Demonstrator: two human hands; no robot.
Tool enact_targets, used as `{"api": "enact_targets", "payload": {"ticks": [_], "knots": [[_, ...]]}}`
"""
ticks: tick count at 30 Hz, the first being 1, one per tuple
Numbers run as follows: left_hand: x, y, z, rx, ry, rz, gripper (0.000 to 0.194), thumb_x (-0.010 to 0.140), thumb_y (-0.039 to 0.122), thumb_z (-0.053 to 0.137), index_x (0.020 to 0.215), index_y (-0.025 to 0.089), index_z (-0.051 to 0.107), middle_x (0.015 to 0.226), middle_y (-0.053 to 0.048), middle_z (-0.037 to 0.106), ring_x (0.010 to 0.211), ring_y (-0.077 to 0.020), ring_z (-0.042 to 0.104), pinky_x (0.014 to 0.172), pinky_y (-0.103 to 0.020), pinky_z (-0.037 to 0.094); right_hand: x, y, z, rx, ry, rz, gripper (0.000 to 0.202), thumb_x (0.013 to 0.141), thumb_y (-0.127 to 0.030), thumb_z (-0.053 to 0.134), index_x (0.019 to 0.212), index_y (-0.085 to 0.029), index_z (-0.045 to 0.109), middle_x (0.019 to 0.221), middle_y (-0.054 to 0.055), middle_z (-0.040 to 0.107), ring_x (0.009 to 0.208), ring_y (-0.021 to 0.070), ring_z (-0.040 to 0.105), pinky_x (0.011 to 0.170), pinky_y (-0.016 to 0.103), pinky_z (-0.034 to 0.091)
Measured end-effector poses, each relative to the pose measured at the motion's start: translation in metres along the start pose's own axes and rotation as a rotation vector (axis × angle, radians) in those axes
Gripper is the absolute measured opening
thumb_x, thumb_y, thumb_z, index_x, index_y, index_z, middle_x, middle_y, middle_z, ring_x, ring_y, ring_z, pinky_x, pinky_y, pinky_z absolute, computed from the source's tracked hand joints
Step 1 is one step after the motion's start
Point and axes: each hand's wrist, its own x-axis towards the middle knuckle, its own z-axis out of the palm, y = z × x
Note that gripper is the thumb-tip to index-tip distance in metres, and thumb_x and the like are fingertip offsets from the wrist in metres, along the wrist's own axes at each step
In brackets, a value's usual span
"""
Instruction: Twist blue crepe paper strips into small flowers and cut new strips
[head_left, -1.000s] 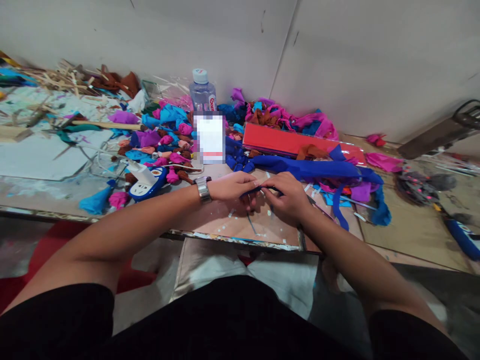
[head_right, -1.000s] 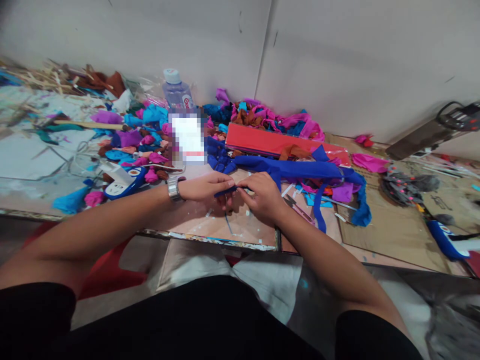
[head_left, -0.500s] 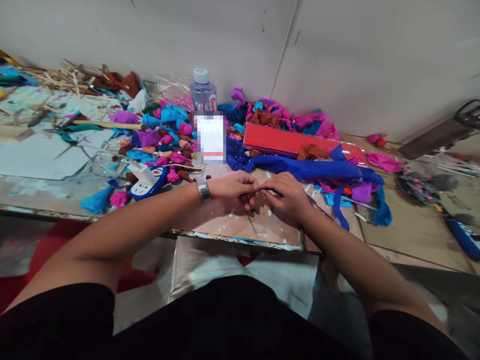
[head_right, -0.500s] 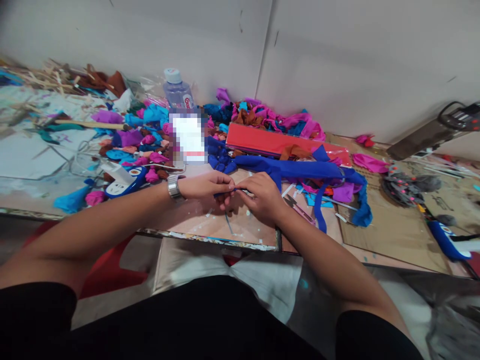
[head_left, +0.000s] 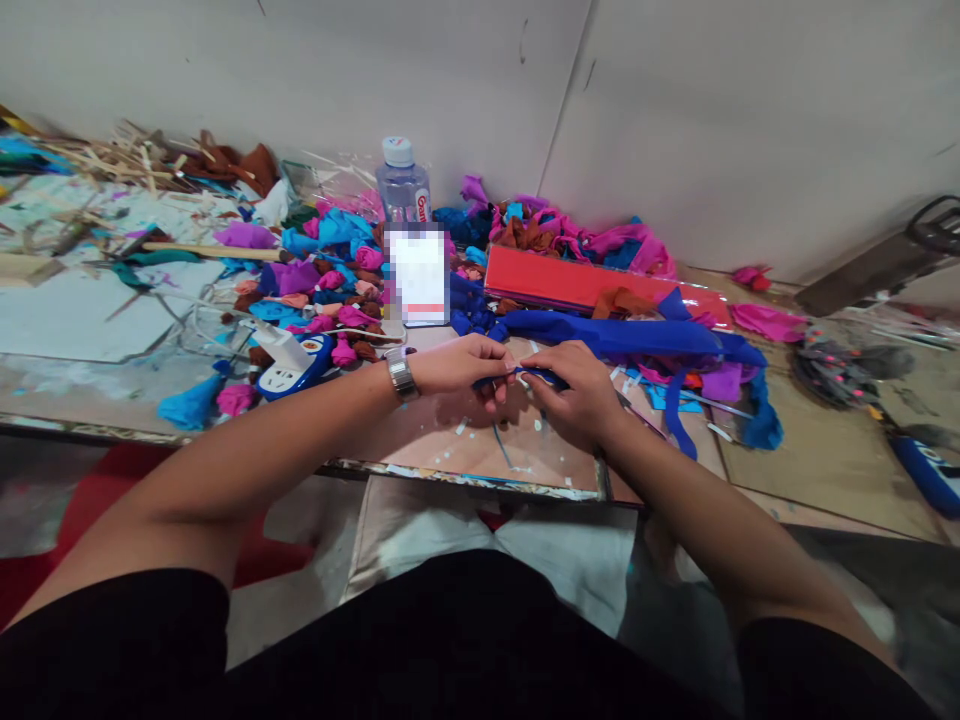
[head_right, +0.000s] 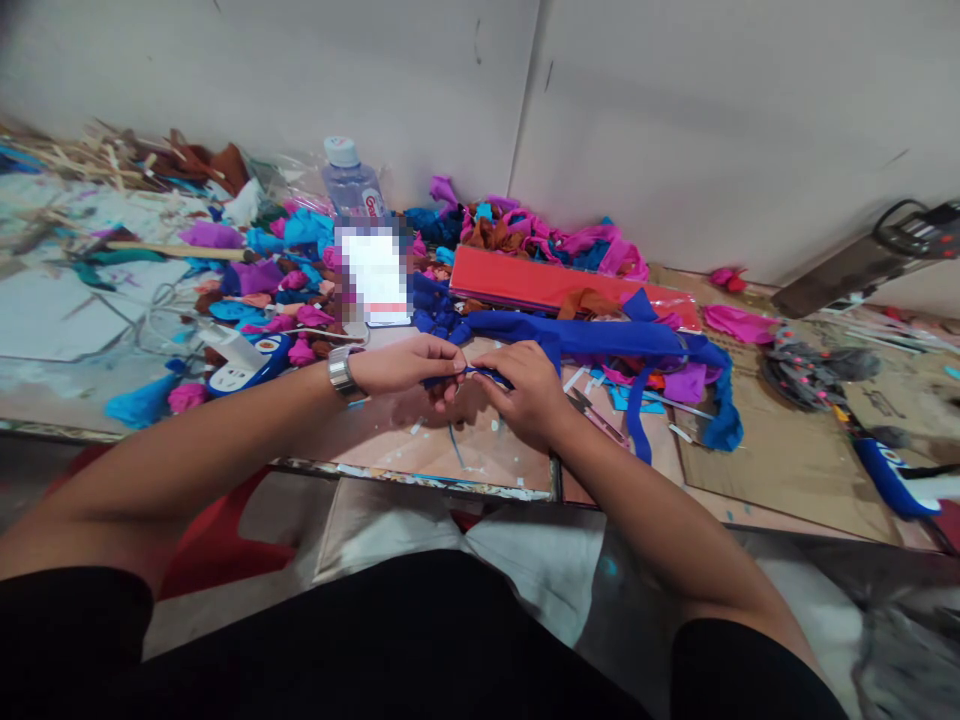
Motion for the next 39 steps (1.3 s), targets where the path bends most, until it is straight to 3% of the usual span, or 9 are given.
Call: {"api": "enact_targets", "payload": {"ticks": [17, 24, 29, 34, 39], "knots": [[0.004, -0.006, -0.001, 0.086, -0.017, 0.037, 0.038, 0.096, 0.05, 0.072, 0.091, 0.013, 0.066, 0.074, -0.003, 0.074, 0.062, -0.0129, 0.072, 0.061, -0.023, 0.054, 0.001, -0.002, -0.001, 0.023, -0.036, -0.036, 0.011, 0.102, -0.033, 0.067, 0.107, -0.028, 0.075, 0.102, 0.003, 0.083, 0.094, 0.0231, 0.075, 0.091, 0.044, 0.048], [0.0, -0.001, 0.004, 0.695, 0.24, 0.309, 0.032, 0.104, 0.042, 0.06, 0.095, 0.015, 0.074, 0.077, -0.002, 0.077, 0.069, -0.0124, 0.071, 0.068, -0.023, 0.047, -0.001, -0.001, 0.0, -0.007, -0.005, -0.016, 0.007, 0.101, -0.031, 0.068, 0.104, -0.026, 0.073, 0.101, 0.003, 0.082, 0.091, 0.0231, 0.073, 0.091, 0.044, 0.047], [0.001, -0.011, 0.004, 1.181, 0.432, 0.513, 0.026, 0.106, 0.038, 0.058, 0.102, 0.021, 0.078, 0.089, -0.003, 0.081, 0.08, -0.0164, 0.073, 0.067, -0.027, 0.041, 0.0, 0.0, 0.002, 0.009, 0.033, -0.01, 0.006, 0.1, -0.031, 0.07, 0.104, -0.026, 0.072, 0.1, 0.003, 0.082, 0.09, 0.023, 0.074, 0.09, 0.043, 0.048], [0.004, -0.02, 0.001, 1.326, 0.51, 0.751, 0.033, 0.109, 0.039, 0.051, 0.099, 0.021, 0.077, 0.082, -0.002, 0.079, 0.072, -0.0149, 0.072, 0.061, -0.029, 0.038, -0.001, -0.002, 0.003, 0.031, 0.053, 0.021, 0.006, 0.101, -0.031, 0.07, 0.104, -0.027, 0.069, 0.098, 0.002, 0.08, 0.092, 0.0231, 0.073, 0.091, 0.043, 0.048], [0.004, -0.02, 0.003, 1.343, 0.548, 0.842, 0.037, 0.11, 0.041, 0.05, 0.095, 0.021, 0.076, 0.08, -0.002, 0.079, 0.068, -0.0136, 0.072, 0.059, -0.028, 0.039, 0.0, -0.006, 0.001, 0.035, 0.019, 0.035, 0.005, 0.102, -0.03, 0.066, 0.103, -0.026, 0.066, 0.098, 0.003, 0.078, 0.093, 0.0233, 0.07, 0.093, 0.044, 0.046]]}}
